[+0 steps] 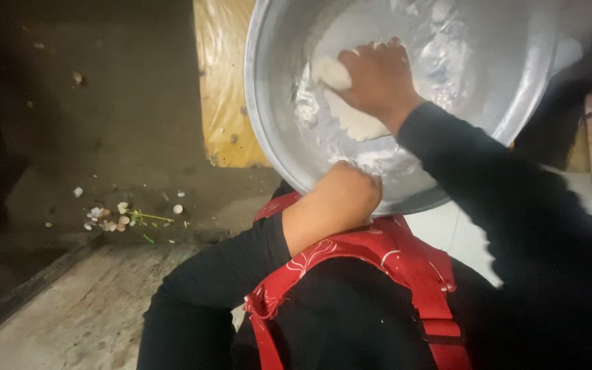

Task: The person kneads a ball of dough in a large metal bowl using both hands. They repeatedly press, fold, and turn the dough to develop its texture. The person briefly handles a plastic bag before returning to knead the dough.

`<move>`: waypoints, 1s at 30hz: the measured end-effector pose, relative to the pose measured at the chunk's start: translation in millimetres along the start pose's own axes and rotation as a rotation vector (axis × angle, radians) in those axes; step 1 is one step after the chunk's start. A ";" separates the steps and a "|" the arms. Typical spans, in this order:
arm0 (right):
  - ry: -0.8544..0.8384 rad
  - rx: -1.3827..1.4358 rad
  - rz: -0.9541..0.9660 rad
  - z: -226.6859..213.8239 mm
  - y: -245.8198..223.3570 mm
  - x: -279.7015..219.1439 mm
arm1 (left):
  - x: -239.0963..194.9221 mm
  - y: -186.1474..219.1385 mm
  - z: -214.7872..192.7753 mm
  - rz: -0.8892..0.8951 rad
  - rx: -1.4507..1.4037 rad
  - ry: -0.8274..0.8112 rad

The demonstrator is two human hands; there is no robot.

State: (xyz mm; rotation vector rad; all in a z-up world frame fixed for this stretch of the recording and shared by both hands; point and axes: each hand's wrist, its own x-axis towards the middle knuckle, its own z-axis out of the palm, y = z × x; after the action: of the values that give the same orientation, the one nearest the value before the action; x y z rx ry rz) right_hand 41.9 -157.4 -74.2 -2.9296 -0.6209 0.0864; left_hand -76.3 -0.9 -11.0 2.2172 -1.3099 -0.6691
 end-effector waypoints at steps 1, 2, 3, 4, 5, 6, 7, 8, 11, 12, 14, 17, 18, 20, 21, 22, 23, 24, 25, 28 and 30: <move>0.016 -0.001 0.053 5.1 0.6 6.4 | -1.6 0.6 -4.3 -0.019 -0.004 0.002; 0.043 0.016 0.080 9.7 1.6 10.9 | -2.8 1.8 -8.0 -0.037 -0.009 0.005; 0.068 0.035 0.108 15.2 1.5 11.7 | -4.4 4.1 -10.1 -0.051 -0.010 0.002; 0.092 0.054 0.135 20.2 1.9 10.9 | -5.3 5.7 -11.4 -0.065 -0.011 0.000; 0.065 0.083 0.142 23.2 3.8 8.3 | -5.7 7.7 -12.0 -0.079 -0.014 -0.001; 0.037 0.112 0.149 24.4 6.3 4.5 | -6.9 10.5 -11.8 -0.083 -0.019 -0.014; 0.021 0.135 0.152 21.5 12.4 6.1 | -6.5 9.5 -13.9 -0.084 -0.014 -0.019; -0.075 0.262 0.173 16.4 19.0 7.5 | -6.5 8.0 -16.7 -0.086 -0.009 -0.024; -0.362 0.539 0.171 -2.2 44.4 2.3 | -9.8 6.0 -19.9 -0.129 0.038 -0.071; -0.439 0.561 0.125 -8.6 55.2 -2.4 | -11.3 7.1 -18.0 -0.125 0.046 -0.085; -0.514 0.655 -0.010 -19.5 67.8 -6.4 | -13.3 5.0 -21.8 -0.121 0.078 -0.109; -0.440 0.649 -0.147 -34.7 62.2 -17.3 | -15.4 3.0 -27.5 -0.118 0.088 -0.122; -0.351 0.503 -0.106 -41.0 52.6 -22.7 | -15.7 2.3 -29.3 -0.117 0.083 -0.112; -0.235 0.350 -0.049 -63.5 30.2 -36.4 | -17.7 4.3 -30.3 -0.115 0.065 -0.099; -0.208 0.339 -0.030 -81.5 21.9 -43.6 | -17.4 4.7 -30.8 -0.125 0.052 -0.104; -0.181 0.328 -0.010 -101.6 14.4 -50.4 | -16.7 4.9 -31.7 -0.135 0.038 -0.110; -0.128 0.337 0.014 -122.2 9.3 -54.7 | -16.6 5.1 -32.8 -0.147 0.024 -0.115; -0.074 0.346 0.037 -142.6 8.0 -60.3 | -16.0 4.9 -34.0 -0.142 0.029 -0.118; 0.028 0.323 0.023 -155.8 6.7 -66.9 | -17.3 6.0 -33.1 -0.137 0.030 -0.125; 0.259 0.151 0.057 -161.2 5.7 -80.5 | -15.9 7.2 -31.2 -0.121 0.024 -0.114; 0.311 -0.081 0.177 -127.2 -10.9 -79.2 | -16.9 5.2 -32.4 -0.115 0.033 -0.106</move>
State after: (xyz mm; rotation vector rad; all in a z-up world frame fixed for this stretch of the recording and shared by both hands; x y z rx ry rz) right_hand -23.7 -196.4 55.1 -2.9766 -0.3244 -0.3758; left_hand -66.7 16.9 19.9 2.3255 -1.2589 -0.8229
